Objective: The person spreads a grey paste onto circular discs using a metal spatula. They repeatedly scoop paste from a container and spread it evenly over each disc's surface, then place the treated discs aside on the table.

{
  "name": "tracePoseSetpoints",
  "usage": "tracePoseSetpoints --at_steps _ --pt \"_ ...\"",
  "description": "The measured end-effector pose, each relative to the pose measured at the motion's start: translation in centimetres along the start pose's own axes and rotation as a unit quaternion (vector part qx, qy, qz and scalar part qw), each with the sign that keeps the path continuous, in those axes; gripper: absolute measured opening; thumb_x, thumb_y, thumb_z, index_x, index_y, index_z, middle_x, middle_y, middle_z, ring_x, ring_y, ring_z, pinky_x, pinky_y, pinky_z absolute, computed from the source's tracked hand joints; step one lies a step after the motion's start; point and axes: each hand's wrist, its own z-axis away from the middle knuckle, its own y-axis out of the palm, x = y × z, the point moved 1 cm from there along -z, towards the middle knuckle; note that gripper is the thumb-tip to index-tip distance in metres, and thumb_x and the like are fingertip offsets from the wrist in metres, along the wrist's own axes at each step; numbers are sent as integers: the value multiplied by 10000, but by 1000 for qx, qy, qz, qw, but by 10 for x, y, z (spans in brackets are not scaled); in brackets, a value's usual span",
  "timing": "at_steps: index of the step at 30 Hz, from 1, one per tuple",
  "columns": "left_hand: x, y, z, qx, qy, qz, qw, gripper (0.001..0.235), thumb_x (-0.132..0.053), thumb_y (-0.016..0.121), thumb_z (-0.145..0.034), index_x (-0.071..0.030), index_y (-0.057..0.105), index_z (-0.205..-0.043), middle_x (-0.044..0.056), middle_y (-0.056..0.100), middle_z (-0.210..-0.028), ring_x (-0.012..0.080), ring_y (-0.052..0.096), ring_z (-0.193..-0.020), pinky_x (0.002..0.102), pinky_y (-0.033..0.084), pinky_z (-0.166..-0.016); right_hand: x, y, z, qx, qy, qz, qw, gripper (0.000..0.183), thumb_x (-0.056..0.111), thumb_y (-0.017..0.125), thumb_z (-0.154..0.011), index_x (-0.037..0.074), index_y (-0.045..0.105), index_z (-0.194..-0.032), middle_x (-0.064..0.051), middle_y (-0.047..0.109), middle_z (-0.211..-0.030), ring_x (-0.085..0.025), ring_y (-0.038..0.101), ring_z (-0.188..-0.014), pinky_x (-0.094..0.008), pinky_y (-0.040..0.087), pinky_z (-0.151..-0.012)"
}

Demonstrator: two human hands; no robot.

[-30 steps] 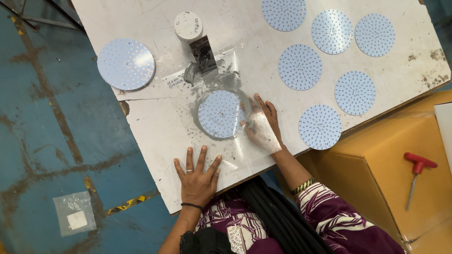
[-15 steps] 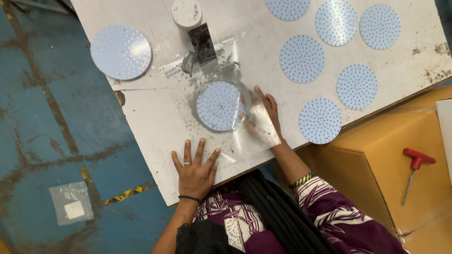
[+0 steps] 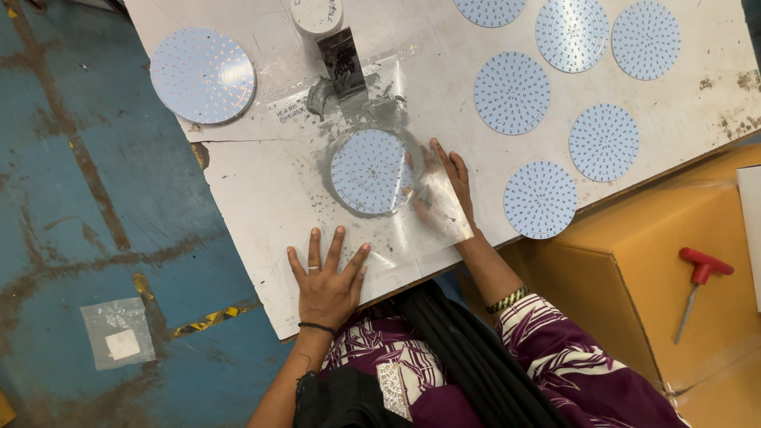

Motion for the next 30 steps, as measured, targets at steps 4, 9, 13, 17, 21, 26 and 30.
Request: tracePoseSetpoints --at_steps 4,9,13,17,21,26,30 --pt "0 -2 -1 -1 -1 -1 1000 399 -383 654 -945 -391 661 -1344 58 436 -1606 410 248 -1535 766 98 -1167 1 1 0 5 -6 15 1000 701 211 753 -845 -68 508 -1439 -249 449 -1570 -299 364 -1520 -492 236 -1241" --pt "0 -3 -1 0 -3 1 1000 404 -382 652 -945 -394 653 -1349 57 443 -1602 408 245 -1535 770 107 -1164 -1 5 1 21 -21 67 997 627 235 765 -890 45 551 -1448 -195 466 -1548 -317 353 -1512 -489 231 -1222" --pt "0 -4 -2 2 -4 2 1000 407 -376 650 -947 -391 652 -1354 60 447 -1597 404 239 -1536 775 111 -1161 -3 6 0 -5 25 -40 999 750 211 764 -868 -33 480 -1518 -193 440 -1616 -304 348 -1509 -470 257 -1243" --pt "0 -4 -1 0 -2 3 1000 396 -376 643 -957 -387 649 -1353 63 445 -1599 403 234 -1539 779 112 -1161 -3 3 3 -12 -19 -13 1000 730 203 780 -869 -35 484 -1492 -184 464 -1591 -267 362 -1534 -477 236 -1250" --pt "0 -4 0 1 -4 4 1000 388 -382 630 -967 -386 649 -1354 59 441 -1599 396 230 -1542 778 113 -1164 -4 3 4 -12 -19 -20 1000 711 230 752 -904 -40 483 -1504 -175 478 -1596 -258 356 -1538 -480 230 -1245" --pt "-1 -7 -3 -3 1 5 1000 389 -380 621 -959 -374 659 -1345 69 448 -1590 406 244 -1527 779 113 -1156 -8 5 2 -5 -50 29 998 542 263 682 -926 46 581 -1412 -152 507 -1577 -280 325 -1557 -486 227 -1242" --pt "-1 -7 -2 0 -4 10 1000 387 -377 620 -953 -375 662 -1338 71 455 -1582 408 261 -1520 779 113 -1157 -11 10 3 -6 -47 46 998 454 303 686 -942 79 642 -1334 -145 518 -1563 -260 317 -1558 -473 217 -1243"
